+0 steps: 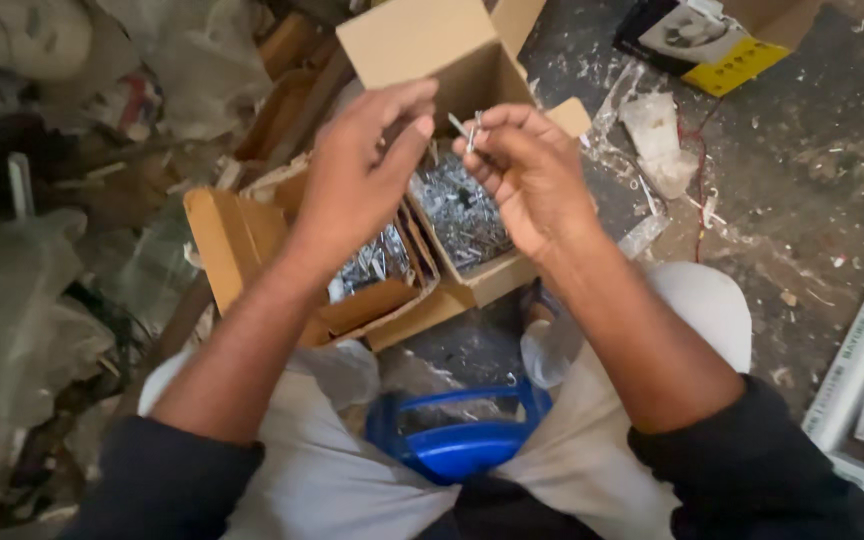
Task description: The person sits on a blue stool and sorts metal fasteners by hand. They pick individual screws and bolts from a larger cardboard box and place them into a smaller box, occasionally inspecting them before transferring them.
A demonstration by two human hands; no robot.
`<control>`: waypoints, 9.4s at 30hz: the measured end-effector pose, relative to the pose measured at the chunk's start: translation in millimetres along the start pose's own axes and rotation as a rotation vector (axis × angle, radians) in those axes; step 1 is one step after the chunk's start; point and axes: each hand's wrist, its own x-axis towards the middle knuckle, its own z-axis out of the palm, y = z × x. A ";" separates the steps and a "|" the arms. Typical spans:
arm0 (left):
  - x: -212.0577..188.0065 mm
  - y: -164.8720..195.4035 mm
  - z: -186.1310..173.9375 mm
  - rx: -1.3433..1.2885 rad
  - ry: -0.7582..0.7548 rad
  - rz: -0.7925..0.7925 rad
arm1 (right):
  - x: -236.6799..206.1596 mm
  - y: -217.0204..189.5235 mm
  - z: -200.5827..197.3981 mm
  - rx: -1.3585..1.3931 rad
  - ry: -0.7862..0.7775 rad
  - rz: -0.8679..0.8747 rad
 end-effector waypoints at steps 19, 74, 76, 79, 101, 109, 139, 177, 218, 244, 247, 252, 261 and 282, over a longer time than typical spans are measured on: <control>-7.0 -18.0 10.7 -0.103 -0.040 -0.130 | -2.6 16.8 -2.5 0.111 0.001 0.159; -14.6 -23.2 0.4 -0.001 -0.110 -0.117 | -14.7 7.2 1.2 -0.041 -0.112 0.217; -13.2 -23.8 -4.6 -0.039 -0.096 -0.125 | -13.9 5.7 0.0 -0.038 -0.085 0.196; -9.7 -23.1 -18.3 -0.039 -0.112 -0.094 | -13.3 3.2 -1.7 -0.030 -0.065 0.148; -9.5 -13.2 -50.3 0.864 -0.578 -0.311 | -10.9 -0.5 -4.9 -0.025 0.015 0.082; -13.3 -15.3 -29.0 0.444 -0.241 0.038 | -15.6 -1.9 1.4 -0.039 -0.010 0.156; -13.8 -16.0 -17.8 0.148 -0.157 0.045 | -13.5 4.2 1.9 -0.036 -0.028 0.117; -13.5 -16.9 -24.4 0.531 -0.106 0.307 | -11.4 0.5 2.3 0.042 -0.108 0.140; -10.8 -18.1 -35.2 0.310 -0.255 0.191 | -7.3 -2.4 -2.9 0.075 -0.109 0.071; -26.3 -14.2 10.2 0.481 -0.159 0.365 | -11.3 10.7 -3.2 0.020 -0.141 0.136; -27.5 -16.4 11.7 0.483 -0.139 0.357 | -12.3 11.0 -3.6 0.003 -0.118 0.177; -27.1 -20.0 11.5 0.480 -0.163 0.319 | -12.9 11.3 -2.1 -0.016 -0.136 0.186; -24.5 -24.2 11.9 0.445 -0.160 0.434 | -13.7 12.0 0.6 -0.024 -0.142 0.195; -11.5 -8.9 -27.0 0.380 -0.039 0.230 | -14.4 7.5 1.0 -0.010 -0.092 0.114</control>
